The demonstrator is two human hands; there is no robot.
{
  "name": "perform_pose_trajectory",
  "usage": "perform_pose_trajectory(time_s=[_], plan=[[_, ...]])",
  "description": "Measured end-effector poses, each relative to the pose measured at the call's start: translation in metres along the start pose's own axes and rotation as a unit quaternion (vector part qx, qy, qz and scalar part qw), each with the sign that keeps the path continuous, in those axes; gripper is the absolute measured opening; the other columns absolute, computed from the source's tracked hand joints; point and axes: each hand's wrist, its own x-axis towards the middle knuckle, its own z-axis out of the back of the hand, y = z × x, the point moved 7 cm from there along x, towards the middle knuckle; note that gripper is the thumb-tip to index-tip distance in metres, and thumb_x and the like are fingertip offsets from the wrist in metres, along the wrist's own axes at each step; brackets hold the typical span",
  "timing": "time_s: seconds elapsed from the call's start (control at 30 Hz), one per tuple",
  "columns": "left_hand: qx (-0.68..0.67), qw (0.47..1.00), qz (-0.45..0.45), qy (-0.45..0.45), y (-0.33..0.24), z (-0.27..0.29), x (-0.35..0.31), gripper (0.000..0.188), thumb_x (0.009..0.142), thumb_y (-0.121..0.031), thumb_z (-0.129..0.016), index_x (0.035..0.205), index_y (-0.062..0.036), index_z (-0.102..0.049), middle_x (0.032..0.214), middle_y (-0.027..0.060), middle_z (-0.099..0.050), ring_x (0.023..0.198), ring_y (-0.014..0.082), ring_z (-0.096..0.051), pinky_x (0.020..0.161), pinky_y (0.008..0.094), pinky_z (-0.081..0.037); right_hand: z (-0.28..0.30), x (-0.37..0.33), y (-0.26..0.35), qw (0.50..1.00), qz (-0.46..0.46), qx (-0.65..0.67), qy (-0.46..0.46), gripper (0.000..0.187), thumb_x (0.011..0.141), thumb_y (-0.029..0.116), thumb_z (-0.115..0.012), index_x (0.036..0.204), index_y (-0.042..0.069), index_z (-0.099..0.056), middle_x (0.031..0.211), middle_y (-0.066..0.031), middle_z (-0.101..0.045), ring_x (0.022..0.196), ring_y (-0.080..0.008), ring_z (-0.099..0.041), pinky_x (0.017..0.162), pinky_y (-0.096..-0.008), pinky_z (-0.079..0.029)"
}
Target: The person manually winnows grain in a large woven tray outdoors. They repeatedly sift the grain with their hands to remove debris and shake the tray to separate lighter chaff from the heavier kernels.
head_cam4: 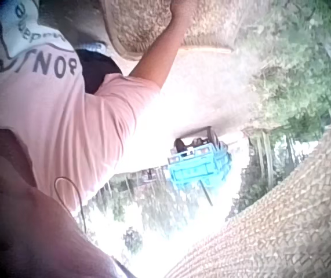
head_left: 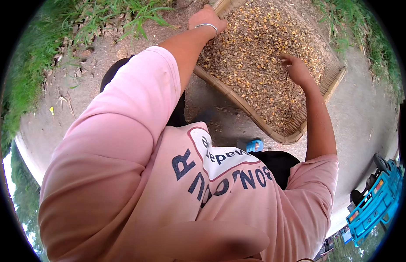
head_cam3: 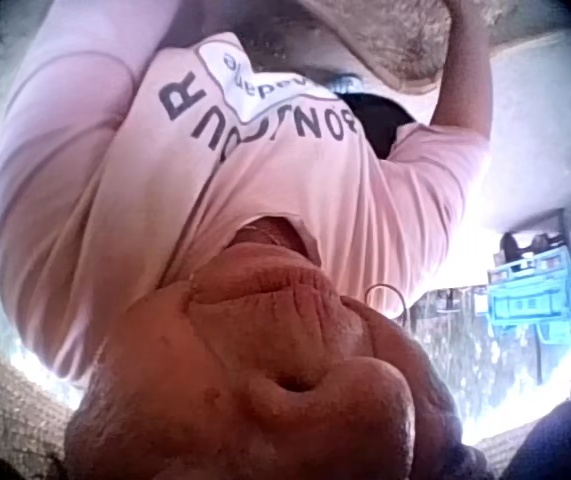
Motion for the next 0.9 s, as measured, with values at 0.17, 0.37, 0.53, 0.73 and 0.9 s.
perform_pose_trajectory(time_s=[0.17,0.37,0.53,0.73,0.9], plan=[[-0.051,0.998,0.008,0.023,0.015,-0.006,0.024,0.07,0.08,-0.058,-0.052,0.122,-0.0016,-0.052,0.113,0.0203,-0.063,0.106,0.0329,-0.061,0.091,0.0405,-0.048,-0.04,0.036,0.079,0.934,-0.041,0.349,0.066,0.032,0.082,0.007,-0.059,0.113,0.008,-0.063,0.09,-0.007,-0.066,0.082,-0.0176,-0.062,0.071,-0.03,-0.05],[-0.105,0.994,-0.016,0.036,0.017,-0.022,0.047,0.08,0.087,-0.065,-0.032,0.127,0.0012,-0.051,0.124,0.0251,-0.055,0.119,0.0364,-0.05,0.102,0.0419,-0.037,-0.072,0.078,0.158,0.924,0.093,0.369,-0.047,0.032,0.079,0.017,-0.067,0.11,0.01,-0.064,0.082,-0.006,-0.065,0.075,-0.0191,-0.062,0.069,-0.0312,-0.05],[-0.098,0.994,-0.024,0.036,0.016,-0.013,0.036,0.085,0.083,-0.068,-0.037,0.128,0.004,-0.048,0.124,0.0258,-0.054,0.118,0.0362,-0.051,0.101,0.0411,-0.039,-0.081,0.074,0.18,0.962,0.152,0.199,-0.106,0.022,0.076,0.019,-0.067,0.097,0.016,-0.07,0.09,-0.0098,-0.069,0.082,-0.0259,-0.065,0.078,-0.0358,-0.052],[-0.135,0.988,-0.015,0.068,0.009,-0.006,0.025,0.087,0.077,-0.072,-0.047,0.123,0.0012,-0.054,0.121,0.0272,-0.056,0.118,0.0383,-0.051,0.103,0.0412,-0.036,-0.039,0.071,0.125,0.934,0.098,0.257,-0.229,0.015,0.077,0.018,-0.07,0.088,0.008,-0.07,0.079,-0.0083,-0.066,0.072,-0.0193,-0.062,0.069,-0.0314,-0.05],[-0.116,0.992,-0.005,0.041,0.01,-0.002,0.024,0.085,0.077,-0.07,-0.049,0.123,0.0017,-0.053,0.122,0.0272,-0.055,0.117,0.0391,-0.051,0.102,0.041,-0.038,-0.074,0.055,0.162,0.944,0.107,0.309,0.038,0.019,0.078,0.015,-0.071,0.091,0.005,-0.06,0.08,-0.0025,-0.064,0.072,-0.0103,-0.056,0.066,-0.0252,-0.046]])
